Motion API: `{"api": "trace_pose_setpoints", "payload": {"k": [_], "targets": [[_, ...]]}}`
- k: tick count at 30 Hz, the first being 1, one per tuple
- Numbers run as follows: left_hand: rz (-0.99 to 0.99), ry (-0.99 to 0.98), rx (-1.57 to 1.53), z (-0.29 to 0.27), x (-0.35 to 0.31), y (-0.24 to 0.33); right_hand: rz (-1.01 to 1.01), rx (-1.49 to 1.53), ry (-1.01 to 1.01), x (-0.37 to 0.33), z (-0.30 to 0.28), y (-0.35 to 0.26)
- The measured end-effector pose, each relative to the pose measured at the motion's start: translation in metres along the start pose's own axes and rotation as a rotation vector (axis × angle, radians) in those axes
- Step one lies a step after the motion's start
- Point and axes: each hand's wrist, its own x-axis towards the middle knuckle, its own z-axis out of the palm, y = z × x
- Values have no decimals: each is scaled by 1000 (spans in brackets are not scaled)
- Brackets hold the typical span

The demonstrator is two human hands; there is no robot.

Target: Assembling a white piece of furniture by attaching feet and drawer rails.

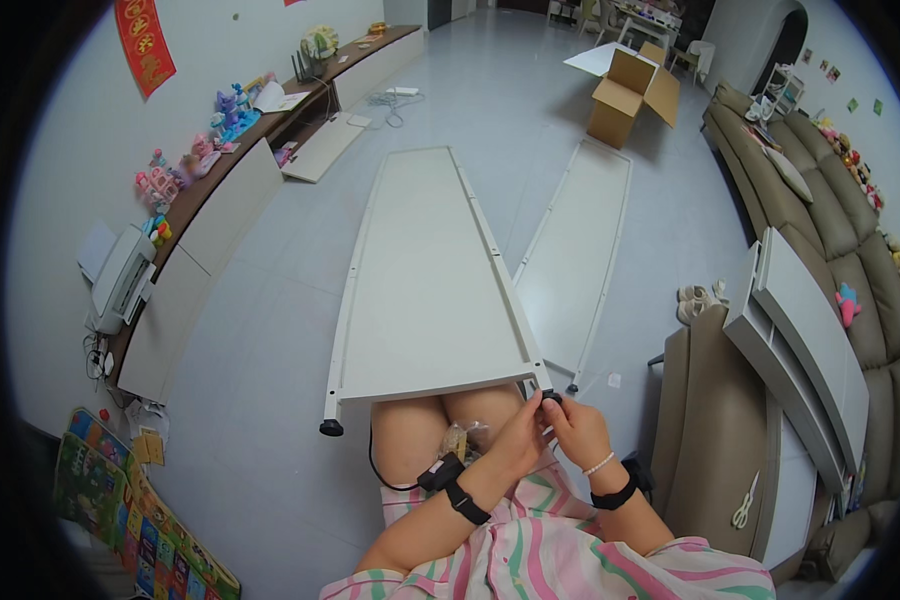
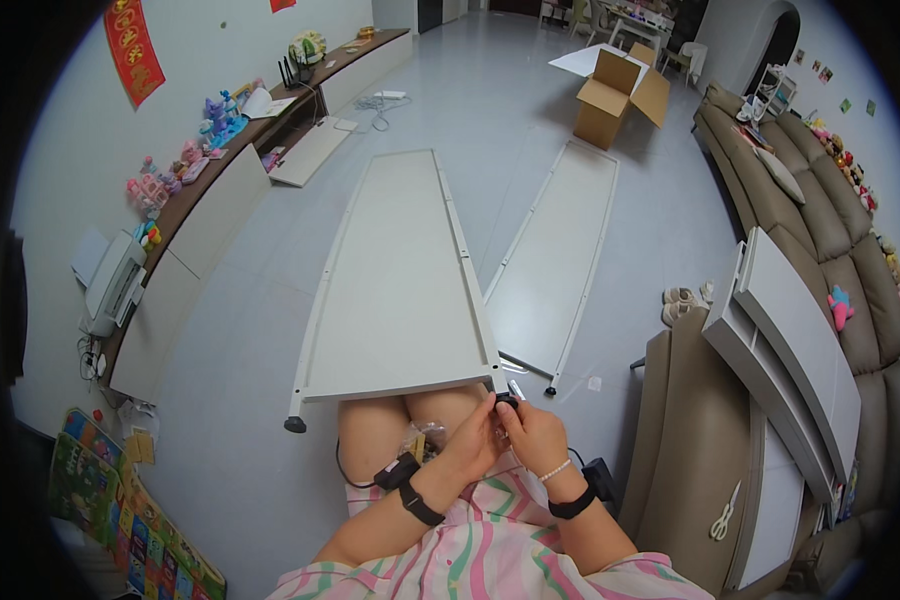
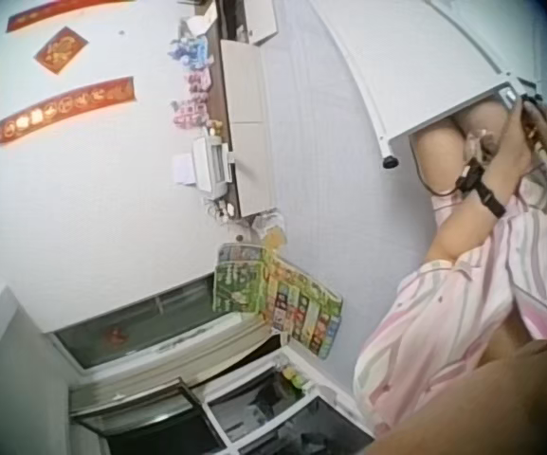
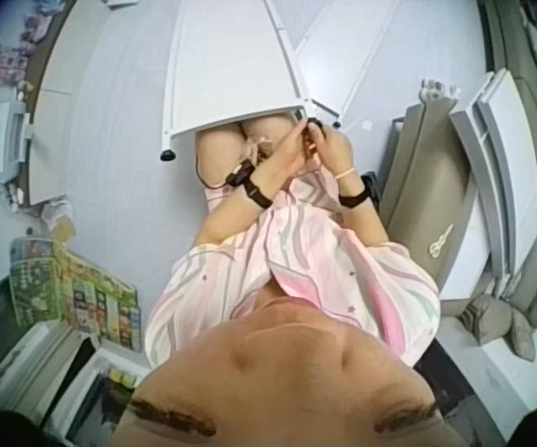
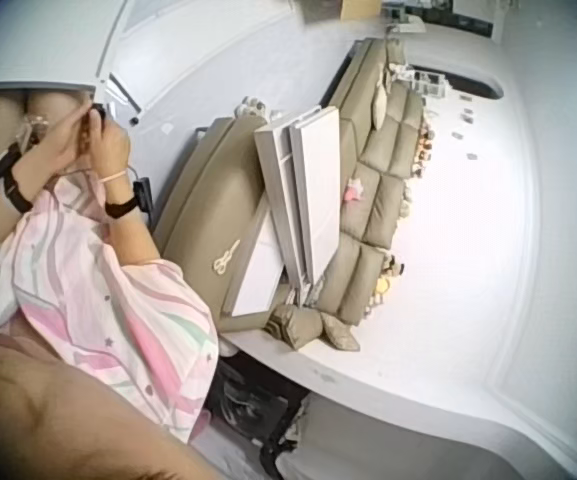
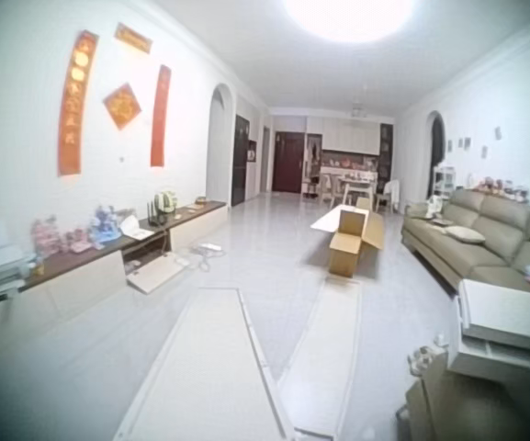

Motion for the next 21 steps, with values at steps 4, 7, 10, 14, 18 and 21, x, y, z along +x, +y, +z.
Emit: {"api": "trace_pose_setpoints", "payload": {"k": [4, 7, 10, 14, 18, 21], "targets": [[28, -77, 104, -3, -2, -1, 350, 723, -355, 0, -1, 17], [42, -250, 130, -5, -6, 1, 394, 763, -331, -2, 2, 19], [14, -133, 99, 3, -8, 4, 160, 167, -89, -5, -1, 8], [-16, -109, 132, 0, -3, 10, 9, -128, 78, 1, -20, -17], [-57, -8, 103, 9, -3, 11, -33, -32, 15, 4, -24, -17], [-64, -20, 101, 8, -4, 12, -66, -92, 18, 1, -19, -18]]}}
